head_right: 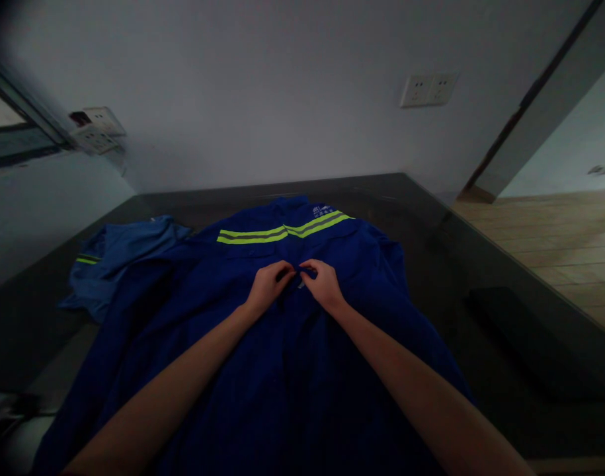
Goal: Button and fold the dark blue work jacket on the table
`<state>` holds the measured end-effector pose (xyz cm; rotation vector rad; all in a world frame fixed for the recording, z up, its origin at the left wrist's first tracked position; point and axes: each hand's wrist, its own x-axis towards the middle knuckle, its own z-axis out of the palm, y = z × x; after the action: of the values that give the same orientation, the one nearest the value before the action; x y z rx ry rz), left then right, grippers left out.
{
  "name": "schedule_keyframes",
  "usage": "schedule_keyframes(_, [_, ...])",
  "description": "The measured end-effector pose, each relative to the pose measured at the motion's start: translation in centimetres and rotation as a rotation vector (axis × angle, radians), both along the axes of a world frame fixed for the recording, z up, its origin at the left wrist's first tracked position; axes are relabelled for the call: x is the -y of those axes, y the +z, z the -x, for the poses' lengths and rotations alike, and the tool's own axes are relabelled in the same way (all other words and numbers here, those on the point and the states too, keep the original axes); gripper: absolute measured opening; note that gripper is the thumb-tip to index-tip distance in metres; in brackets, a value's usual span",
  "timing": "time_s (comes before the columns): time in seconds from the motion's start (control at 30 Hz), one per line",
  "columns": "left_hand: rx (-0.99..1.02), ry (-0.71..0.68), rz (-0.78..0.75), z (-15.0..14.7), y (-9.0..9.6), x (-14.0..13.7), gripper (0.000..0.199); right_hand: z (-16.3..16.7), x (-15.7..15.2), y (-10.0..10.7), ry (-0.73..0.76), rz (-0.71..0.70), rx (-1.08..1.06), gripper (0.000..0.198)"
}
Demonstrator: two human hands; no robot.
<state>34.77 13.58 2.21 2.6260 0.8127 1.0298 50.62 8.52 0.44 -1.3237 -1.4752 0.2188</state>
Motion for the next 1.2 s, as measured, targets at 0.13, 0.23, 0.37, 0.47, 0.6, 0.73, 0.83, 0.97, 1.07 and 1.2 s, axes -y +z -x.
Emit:
schedule_keyframes(0.13, [0.012, 0.031, -0.010, 0.0, 0.1, 0.1, 0.007, 0.1, 0.0, 0.0, 0.006, -0.012, 0.020, 0.019])
schedule_keyframes(0.23, [-0.006, 0.067, -0.045, 0.0, 0.2, 0.3, 0.007, 0.1, 0.1, 0.1, 0.002, -0.013, 0.021, 0.019])
schedule_keyframes(0.37, [-0.027, 0.090, -0.043, 0.1, 0.3, 0.5, 0.007, 0.0, 0.2, 0.3, 0.012, 0.011, 0.031, 0.020])
schedule_keyframes(0.47, [-0.026, 0.107, -0.043, 0.1, 0.3, 0.6, 0.007, -0.1, 0.2, 0.3, 0.009, 0.029, 0.028, 0.021])
schedule_keyframes(0.6, [-0.031, 0.108, -0.069, 0.0, 0.3, 0.6, 0.008, -0.1, 0.2, 0.2, 0.037, 0.037, 0.020, 0.022])
schedule_keyframes(0.73, [-0.062, 0.104, -0.094, 0.0, 0.4, 0.8, 0.007, -0.2, 0.1, 0.1, 0.063, 0.031, 0.002, 0.023])
schedule_keyframes(0.83, [-0.077, 0.108, -0.108, 0.0, 0.4, 0.9, 0.008, -0.2, 0.1, 0.0, 0.085, 0.037, -0.032, 0.023])
schedule_keyframes(0.97, [-0.018, 0.086, -0.055, 0.0, 0.3, 0.5, 0.008, -0.2, 0.3, 0.3, 0.182, 0.119, -0.115, 0.025])
schedule_keyframes(1.07, [0.057, 0.070, 0.043, 0.0, 0.2, 0.1, 0.008, -0.3, 0.4, 0.7, 0.254, 0.146, -0.145, 0.027])
schedule_keyframes(1.2, [0.105, 0.049, 0.137, 0.0, 0.2, -0.2, 0.008, -0.3, 0.3, 0.9, 0.201, 0.145, -0.170, 0.028])
